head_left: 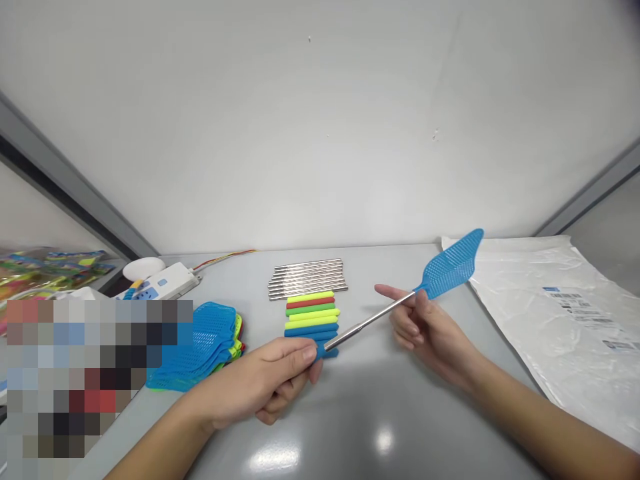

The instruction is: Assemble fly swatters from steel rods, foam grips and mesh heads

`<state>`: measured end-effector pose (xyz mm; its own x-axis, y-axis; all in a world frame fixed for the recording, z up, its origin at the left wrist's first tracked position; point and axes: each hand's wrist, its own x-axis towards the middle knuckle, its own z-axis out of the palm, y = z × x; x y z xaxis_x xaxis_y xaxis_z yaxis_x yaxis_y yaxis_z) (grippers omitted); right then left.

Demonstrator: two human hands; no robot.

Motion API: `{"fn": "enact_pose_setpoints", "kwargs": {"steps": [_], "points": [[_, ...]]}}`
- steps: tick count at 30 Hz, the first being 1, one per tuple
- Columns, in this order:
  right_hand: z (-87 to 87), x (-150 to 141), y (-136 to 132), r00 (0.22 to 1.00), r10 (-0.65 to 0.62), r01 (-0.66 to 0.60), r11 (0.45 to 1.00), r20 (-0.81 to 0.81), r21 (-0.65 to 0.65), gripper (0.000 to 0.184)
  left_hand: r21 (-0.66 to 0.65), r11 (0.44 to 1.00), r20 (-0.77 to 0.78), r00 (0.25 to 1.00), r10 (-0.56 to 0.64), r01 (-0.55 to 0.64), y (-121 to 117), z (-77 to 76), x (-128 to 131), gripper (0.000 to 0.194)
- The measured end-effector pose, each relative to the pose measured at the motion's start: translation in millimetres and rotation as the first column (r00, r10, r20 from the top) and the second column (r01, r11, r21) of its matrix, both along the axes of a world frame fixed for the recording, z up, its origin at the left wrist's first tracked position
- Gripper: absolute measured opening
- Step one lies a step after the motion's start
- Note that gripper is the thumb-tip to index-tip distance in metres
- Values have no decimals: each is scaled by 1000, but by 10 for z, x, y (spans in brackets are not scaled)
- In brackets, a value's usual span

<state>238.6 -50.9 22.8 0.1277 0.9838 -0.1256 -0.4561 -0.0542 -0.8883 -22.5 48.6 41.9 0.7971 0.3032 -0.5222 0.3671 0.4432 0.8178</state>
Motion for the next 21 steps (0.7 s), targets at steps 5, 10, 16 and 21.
{"fn": "enact_pose_setpoints", "kwargs": {"steps": [5, 10, 16, 21], "points": [[58, 265, 159, 972, -196, 192, 980, -129, -48, 41, -14, 998, -16, 998, 55, -55, 75, 15, -69, 39], [29, 329, 172, 862, -507, 499, 855, 19, 141, 37, -31, 998, -30, 999, 45, -45, 77, 13, -55, 40], [-135, -143, -2, 887, -420, 409, 908, 191, 97, 26, -25, 1000, -13, 1000, 5, -6, 26, -27, 7, 43], [-153, -211, 8, 900, -401, 399, 916, 172, 49, 27, -6, 1000, -4, 1000, 25, -25, 9, -25, 19, 42]]}}
